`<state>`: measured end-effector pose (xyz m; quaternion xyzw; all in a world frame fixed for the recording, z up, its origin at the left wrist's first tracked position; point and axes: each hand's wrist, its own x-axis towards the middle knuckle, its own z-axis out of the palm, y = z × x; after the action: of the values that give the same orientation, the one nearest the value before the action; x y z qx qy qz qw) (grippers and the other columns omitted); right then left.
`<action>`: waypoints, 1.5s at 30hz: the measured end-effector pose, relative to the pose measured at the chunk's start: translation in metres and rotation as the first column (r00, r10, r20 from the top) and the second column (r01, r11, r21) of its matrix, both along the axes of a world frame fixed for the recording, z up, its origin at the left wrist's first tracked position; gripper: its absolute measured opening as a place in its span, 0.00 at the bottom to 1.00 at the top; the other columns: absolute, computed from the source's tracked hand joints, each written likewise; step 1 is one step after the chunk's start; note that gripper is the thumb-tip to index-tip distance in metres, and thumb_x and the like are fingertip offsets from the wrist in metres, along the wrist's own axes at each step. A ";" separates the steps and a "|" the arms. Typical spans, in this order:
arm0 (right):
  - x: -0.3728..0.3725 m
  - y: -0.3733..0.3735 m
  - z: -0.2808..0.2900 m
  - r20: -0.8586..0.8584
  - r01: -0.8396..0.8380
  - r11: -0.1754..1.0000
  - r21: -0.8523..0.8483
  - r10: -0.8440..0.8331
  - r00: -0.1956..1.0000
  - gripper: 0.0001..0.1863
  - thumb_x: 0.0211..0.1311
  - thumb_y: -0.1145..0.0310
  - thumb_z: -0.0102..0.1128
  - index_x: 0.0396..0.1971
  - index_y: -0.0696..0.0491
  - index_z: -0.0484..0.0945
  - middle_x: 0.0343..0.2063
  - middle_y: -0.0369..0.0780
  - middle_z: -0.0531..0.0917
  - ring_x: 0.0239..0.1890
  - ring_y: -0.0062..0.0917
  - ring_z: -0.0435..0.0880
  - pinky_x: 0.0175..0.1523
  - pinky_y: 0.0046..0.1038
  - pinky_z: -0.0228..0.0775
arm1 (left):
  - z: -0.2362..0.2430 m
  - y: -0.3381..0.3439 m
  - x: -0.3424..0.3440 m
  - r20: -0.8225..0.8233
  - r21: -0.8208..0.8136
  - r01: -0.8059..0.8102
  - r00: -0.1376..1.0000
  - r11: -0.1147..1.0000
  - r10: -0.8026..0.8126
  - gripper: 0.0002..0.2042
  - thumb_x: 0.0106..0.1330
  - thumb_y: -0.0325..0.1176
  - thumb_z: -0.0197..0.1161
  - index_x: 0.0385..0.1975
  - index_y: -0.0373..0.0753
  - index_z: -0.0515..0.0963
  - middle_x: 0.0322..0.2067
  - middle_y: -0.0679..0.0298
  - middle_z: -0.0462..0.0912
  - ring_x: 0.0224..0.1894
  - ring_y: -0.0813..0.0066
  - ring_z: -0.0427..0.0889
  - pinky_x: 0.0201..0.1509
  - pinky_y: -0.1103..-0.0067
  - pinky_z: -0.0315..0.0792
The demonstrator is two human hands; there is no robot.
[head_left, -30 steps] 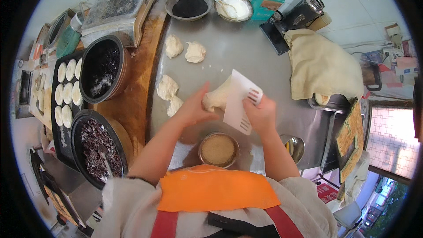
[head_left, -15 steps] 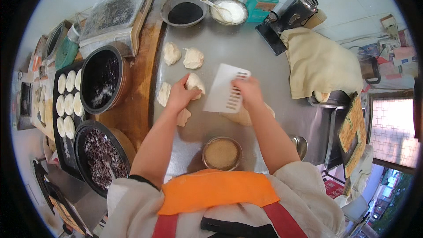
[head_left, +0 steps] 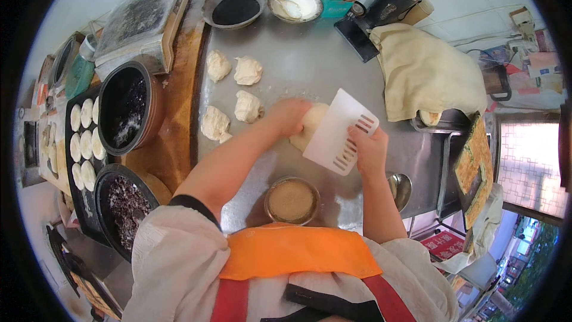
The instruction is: The person fills pieces of dough with red bean paste using a spoon, pinches them closed, and places them on a tray. The person also uses a scraper to cut new pieces from a large dough mass on the counter.
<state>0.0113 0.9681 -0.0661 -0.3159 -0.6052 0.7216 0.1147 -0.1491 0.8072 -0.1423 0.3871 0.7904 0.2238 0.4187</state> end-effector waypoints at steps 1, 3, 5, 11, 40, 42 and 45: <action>0.002 -0.002 -0.003 0.054 -0.047 0.995 0.088 0.042 0.998 0.11 0.54 0.73 0.61 0.38 0.60 0.79 0.31 0.35 0.82 0.30 0.18 0.79 0.34 0.25 0.74 | 0.002 -0.010 0.009 0.057 0.010 -0.097 0.994 0.995 0.096 0.46 0.36 0.39 0.78 0.62 0.36 0.67 0.67 0.51 0.61 0.69 0.55 0.59 0.71 0.66 0.57; 0.003 -0.009 -0.009 0.166 -0.146 0.957 0.252 0.106 0.980 0.11 0.53 0.72 0.61 0.36 0.61 0.79 0.30 0.36 0.83 0.29 0.19 0.80 0.35 0.26 0.74 | 0.008 -0.045 0.039 0.097 0.113 -0.292 0.954 0.950 0.282 0.43 0.39 0.37 0.76 0.61 0.34 0.68 0.67 0.52 0.59 0.69 0.54 0.59 0.70 0.67 0.59; -0.002 -0.020 -0.007 0.202 -0.202 0.924 0.325 0.140 0.969 0.12 0.52 0.70 0.60 0.34 0.63 0.79 0.27 0.41 0.83 0.29 0.21 0.81 0.36 0.28 0.74 | 0.017 -0.066 0.059 -0.027 0.238 -0.381 0.917 0.894 0.398 0.41 0.41 0.35 0.74 0.61 0.34 0.67 0.68 0.52 0.59 0.68 0.52 0.59 0.69 0.67 0.59; -0.042 -0.058 -0.012 0.422 -0.397 0.751 0.528 0.174 0.890 0.14 0.48 0.71 0.54 0.33 0.63 0.79 0.29 0.53 0.83 0.31 0.42 0.83 0.39 0.34 0.75 | 0.012 -0.070 0.052 -0.276 0.295 -0.296 0.884 0.909 0.377 0.35 0.46 0.33 0.70 0.59 0.34 0.70 0.65 0.53 0.63 0.65 0.52 0.64 0.66 0.67 0.63; -0.019 -0.231 0.048 -0.226 -0.343 0.900 0.269 0.405 0.886 0.17 0.67 0.59 0.57 0.27 0.59 0.79 0.21 0.33 0.77 0.27 0.15 0.72 0.35 0.23 0.67 | 0.141 -0.174 0.150 0.830 -0.033 -0.898 -0.269 -0.438 0.488 0.20 0.73 0.47 0.51 0.47 0.33 0.75 0.42 0.59 0.79 0.41 0.72 0.76 0.46 0.72 0.69; -0.015 -0.240 0.070 -0.236 -0.397 0.878 0.268 0.459 0.857 0.17 0.67 0.59 0.57 0.29 0.59 0.79 0.23 0.33 0.78 0.28 0.17 0.73 0.37 0.24 0.68 | 0.143 -0.206 0.145 0.822 0.261 -0.803 -0.107 -0.536 0.559 0.17 0.73 0.40 0.51 0.29 0.33 0.78 0.26 0.65 0.79 0.28 0.78 0.73 0.34 0.77 0.69; -0.003 -0.283 0.064 -0.365 -0.329 0.914 0.239 0.398 0.842 0.17 0.68 0.57 0.57 0.30 0.59 0.79 0.24 0.33 0.79 0.28 0.17 0.74 0.36 0.21 0.68 | 0.156 -0.239 0.144 0.405 0.638 -0.729 0.043 -0.248 0.913 0.18 0.72 0.40 0.54 0.25 0.31 0.76 0.20 0.63 0.78 0.26 0.80 0.71 0.31 0.76 0.68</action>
<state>0.0080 0.6854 -0.0019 -0.0275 -0.6754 0.7263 0.1246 -0.0054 0.5685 0.0135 -0.1131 0.6989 0.6909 -0.1461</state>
